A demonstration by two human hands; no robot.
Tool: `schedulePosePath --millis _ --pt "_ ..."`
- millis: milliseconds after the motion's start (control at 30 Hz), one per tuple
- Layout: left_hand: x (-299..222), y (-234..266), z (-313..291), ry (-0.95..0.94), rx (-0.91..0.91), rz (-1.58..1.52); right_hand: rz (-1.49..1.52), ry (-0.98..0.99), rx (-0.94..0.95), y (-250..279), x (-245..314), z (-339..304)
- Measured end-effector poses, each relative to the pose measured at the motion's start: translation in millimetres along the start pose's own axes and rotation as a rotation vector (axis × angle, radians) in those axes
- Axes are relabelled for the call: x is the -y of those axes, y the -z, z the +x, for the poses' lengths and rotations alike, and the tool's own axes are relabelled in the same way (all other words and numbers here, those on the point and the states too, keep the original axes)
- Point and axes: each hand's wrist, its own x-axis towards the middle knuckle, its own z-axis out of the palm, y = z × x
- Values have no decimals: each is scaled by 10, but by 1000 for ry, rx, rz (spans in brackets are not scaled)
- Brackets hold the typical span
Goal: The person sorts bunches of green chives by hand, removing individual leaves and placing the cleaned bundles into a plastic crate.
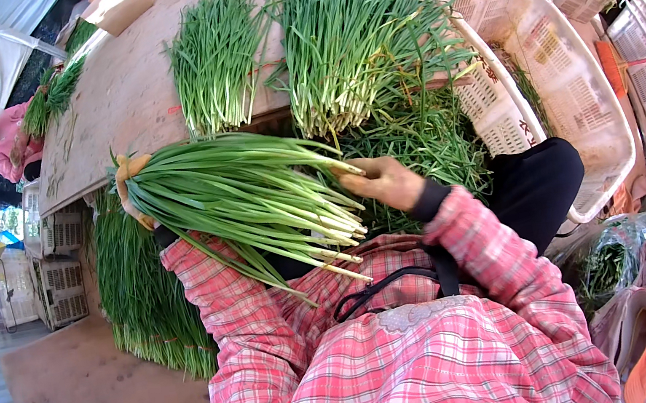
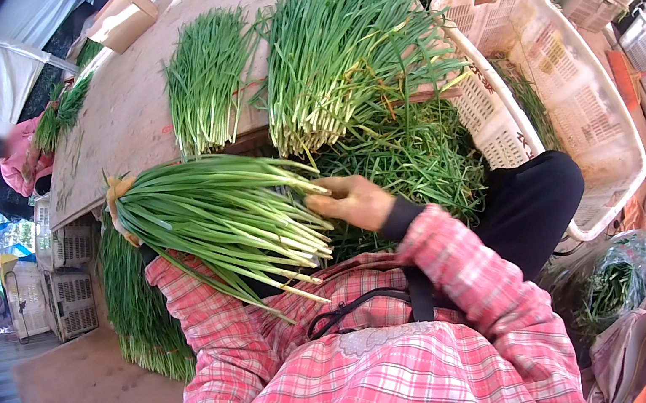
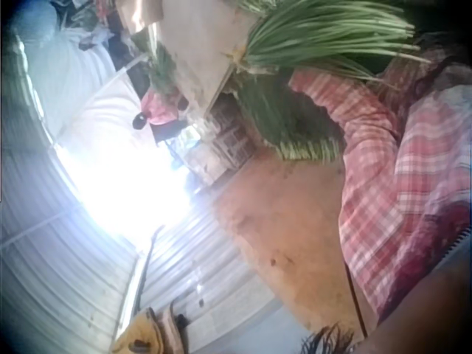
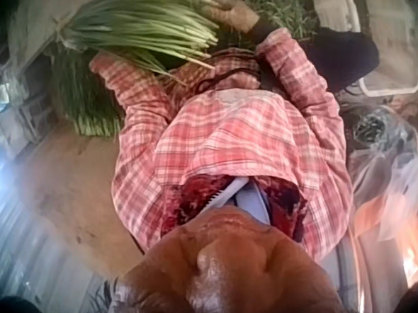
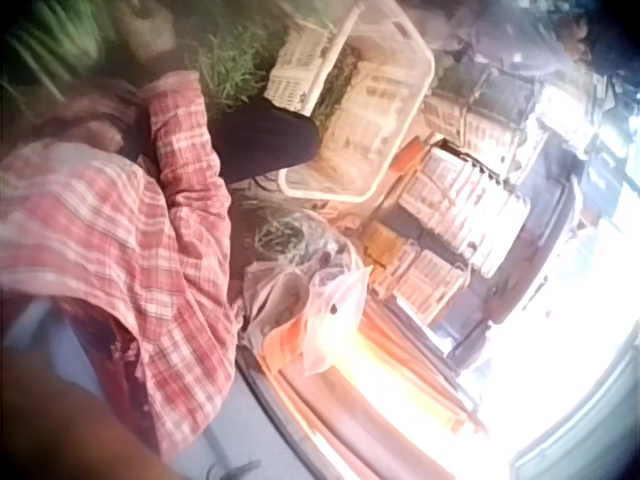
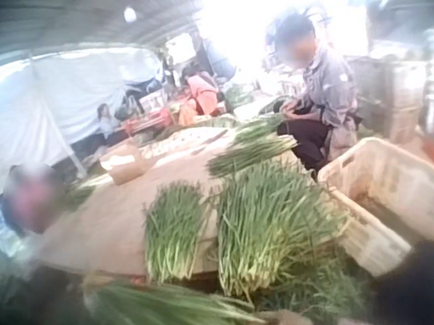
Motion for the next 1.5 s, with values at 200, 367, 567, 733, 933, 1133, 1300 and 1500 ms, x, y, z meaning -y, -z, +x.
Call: schedulePosePath --millis 200,367,567,733,933,1133,1300,1500 --pt "-95 -154 -71 -166 -57 -4 257 -85 75 -287 153 155" --pt "-65 -266 -110 -151 48 -133 201 -62 -182 -127 85 -31" --pt "63 -318 -96 40 77 -178 71 -85 17 -56 -23 -81" --pt "-26 -218 -90 -2 78 -43 118 6 60 -317 80 81" --pt "-30 -219 -80 78 221 -197 42 -68 -77 -322 159 183" --pt "49 -383 -123 19 249 -65 -955 83 -337 15 -42 -250" --pt "-153 -96 -277 -26 214 -108 -902 -47 -81 347 -228 -452" --pt "-85 92 -178 50 199 -179 -308 209 -124 -271 -163 267"
